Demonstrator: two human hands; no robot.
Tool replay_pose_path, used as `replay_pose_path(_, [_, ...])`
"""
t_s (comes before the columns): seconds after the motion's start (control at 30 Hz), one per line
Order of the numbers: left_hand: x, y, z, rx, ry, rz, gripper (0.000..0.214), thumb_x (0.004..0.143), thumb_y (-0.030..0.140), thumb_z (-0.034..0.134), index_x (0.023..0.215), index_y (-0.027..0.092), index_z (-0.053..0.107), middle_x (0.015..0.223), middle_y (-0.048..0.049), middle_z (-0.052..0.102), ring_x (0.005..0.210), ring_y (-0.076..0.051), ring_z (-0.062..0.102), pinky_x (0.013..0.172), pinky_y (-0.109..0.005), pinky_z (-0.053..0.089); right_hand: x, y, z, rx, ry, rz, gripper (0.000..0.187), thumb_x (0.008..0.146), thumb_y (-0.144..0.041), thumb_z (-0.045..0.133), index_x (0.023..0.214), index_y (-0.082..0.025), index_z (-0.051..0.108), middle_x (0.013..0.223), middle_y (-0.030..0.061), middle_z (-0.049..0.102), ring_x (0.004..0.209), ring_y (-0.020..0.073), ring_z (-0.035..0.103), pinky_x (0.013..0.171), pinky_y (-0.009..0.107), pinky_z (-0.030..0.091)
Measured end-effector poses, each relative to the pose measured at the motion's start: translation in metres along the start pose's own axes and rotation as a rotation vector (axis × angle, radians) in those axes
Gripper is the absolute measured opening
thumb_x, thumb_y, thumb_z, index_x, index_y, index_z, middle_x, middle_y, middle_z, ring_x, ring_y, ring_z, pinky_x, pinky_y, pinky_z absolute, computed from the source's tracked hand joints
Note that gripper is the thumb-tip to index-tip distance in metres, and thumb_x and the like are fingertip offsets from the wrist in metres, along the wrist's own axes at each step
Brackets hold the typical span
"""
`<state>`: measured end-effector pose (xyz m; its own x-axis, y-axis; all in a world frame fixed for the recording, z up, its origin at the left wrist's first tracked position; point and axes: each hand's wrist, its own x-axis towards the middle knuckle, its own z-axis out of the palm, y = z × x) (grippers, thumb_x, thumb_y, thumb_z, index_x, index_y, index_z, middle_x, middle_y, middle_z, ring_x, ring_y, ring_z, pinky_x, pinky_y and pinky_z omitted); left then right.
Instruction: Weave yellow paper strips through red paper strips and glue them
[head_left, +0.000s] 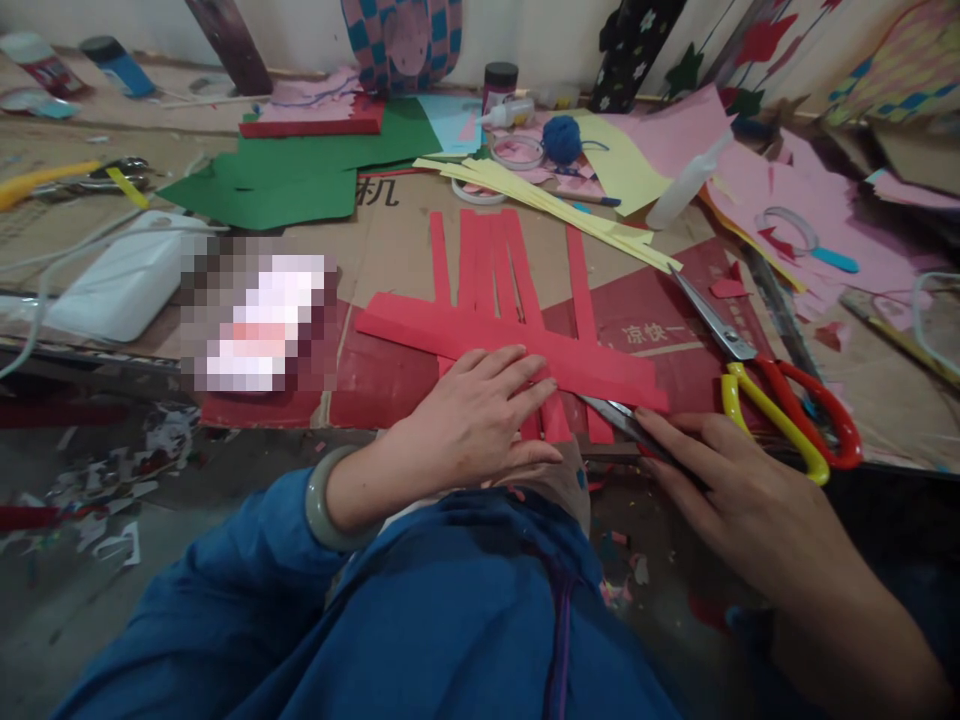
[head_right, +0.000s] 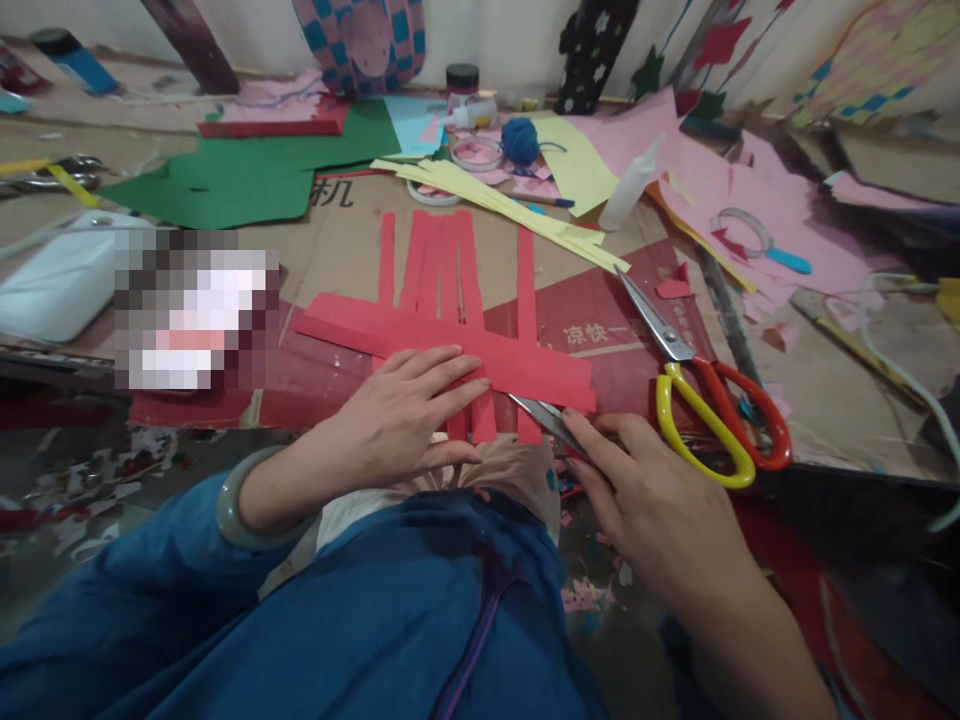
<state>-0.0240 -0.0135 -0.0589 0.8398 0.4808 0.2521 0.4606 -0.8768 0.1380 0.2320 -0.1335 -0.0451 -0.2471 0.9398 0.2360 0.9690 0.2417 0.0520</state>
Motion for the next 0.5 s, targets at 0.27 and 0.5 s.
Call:
replay_pose_path(0.27, [0.000,0.000,-0.002,-0.016,-0.026,-0.004,0.069,0.093,0.067,0.043,0.136,0.014,0.057,0.143,-0.0138,0.056,0.136,-0.033,0.047,0.107,-0.047,0.042,0.007,-0.004,-0.001,0.009,0.013,-0.047,0.037,0.100,-0.034,0.044,0.125,-0.016,0.066,0.099,0.0078,0.068,0.076,0.0168,0.068,0.050,0.026,0.046])
replay_pose_path(0.5, [-0.003,-0.002,0.000,-0.082,0.038,0.009,0.074,0.092,0.067,0.045,0.138,0.011,0.054,0.145,-0.0198,0.053,0.138,-0.033,0.047,0.109,-0.050,0.044,0.016,-0.009,-0.001,-0.002,0.022,0.003,0.039,0.101,-0.035,0.041,0.126,-0.019,0.066,0.096,0.0081,0.068,0.071,0.0168,0.067,0.046,0.026,0.042])
